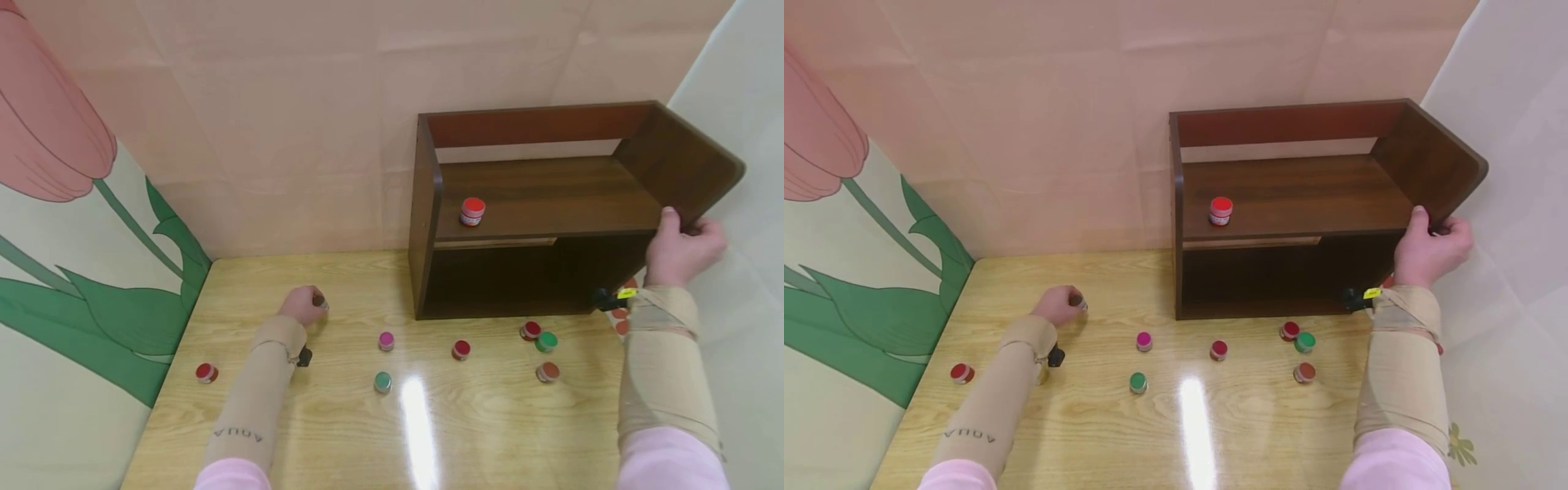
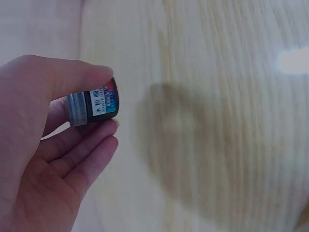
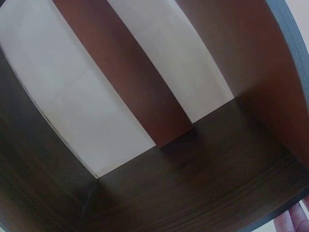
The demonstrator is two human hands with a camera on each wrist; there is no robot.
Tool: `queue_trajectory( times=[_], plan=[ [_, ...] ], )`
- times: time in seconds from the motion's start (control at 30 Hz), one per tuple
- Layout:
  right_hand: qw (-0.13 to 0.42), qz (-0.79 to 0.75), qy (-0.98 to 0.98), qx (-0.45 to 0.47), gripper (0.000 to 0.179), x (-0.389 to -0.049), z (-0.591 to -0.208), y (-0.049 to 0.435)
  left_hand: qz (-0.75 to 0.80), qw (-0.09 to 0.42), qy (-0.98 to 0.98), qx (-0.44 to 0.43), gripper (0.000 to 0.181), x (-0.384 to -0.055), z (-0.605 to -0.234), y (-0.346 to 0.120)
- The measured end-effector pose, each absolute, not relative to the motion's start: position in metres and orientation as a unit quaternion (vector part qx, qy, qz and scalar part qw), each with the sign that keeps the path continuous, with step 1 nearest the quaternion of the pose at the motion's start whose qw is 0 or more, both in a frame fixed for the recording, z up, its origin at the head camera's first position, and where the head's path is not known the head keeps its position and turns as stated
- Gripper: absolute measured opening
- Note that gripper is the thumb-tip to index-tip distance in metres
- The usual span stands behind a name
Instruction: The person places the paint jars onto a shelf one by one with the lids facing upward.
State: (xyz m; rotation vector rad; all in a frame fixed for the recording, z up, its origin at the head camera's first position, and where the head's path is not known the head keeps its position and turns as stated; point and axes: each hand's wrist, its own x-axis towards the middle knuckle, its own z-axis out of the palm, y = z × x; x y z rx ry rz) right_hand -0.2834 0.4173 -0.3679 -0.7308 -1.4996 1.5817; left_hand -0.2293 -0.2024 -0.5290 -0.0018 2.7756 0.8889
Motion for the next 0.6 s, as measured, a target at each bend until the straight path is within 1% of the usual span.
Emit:
queue_trajectory(
  times=[0.27, 0.6],
  plan=[
    [0.412, 0.634, -0.59, -0.284, 0.017, -0.285, -0.373, 0.424, 0.293, 0.147, 0.942, 0.068, 0.028, -0.231, -0.516, -0.16],
    [0.415, 0.638, -0.58, -0.29, 0.017, -0.279, -0.365, 0.414, 0.299, 0.146, 0.924, 0.187, 0.025, -0.222, -0.496, -0.108]
  ],
)
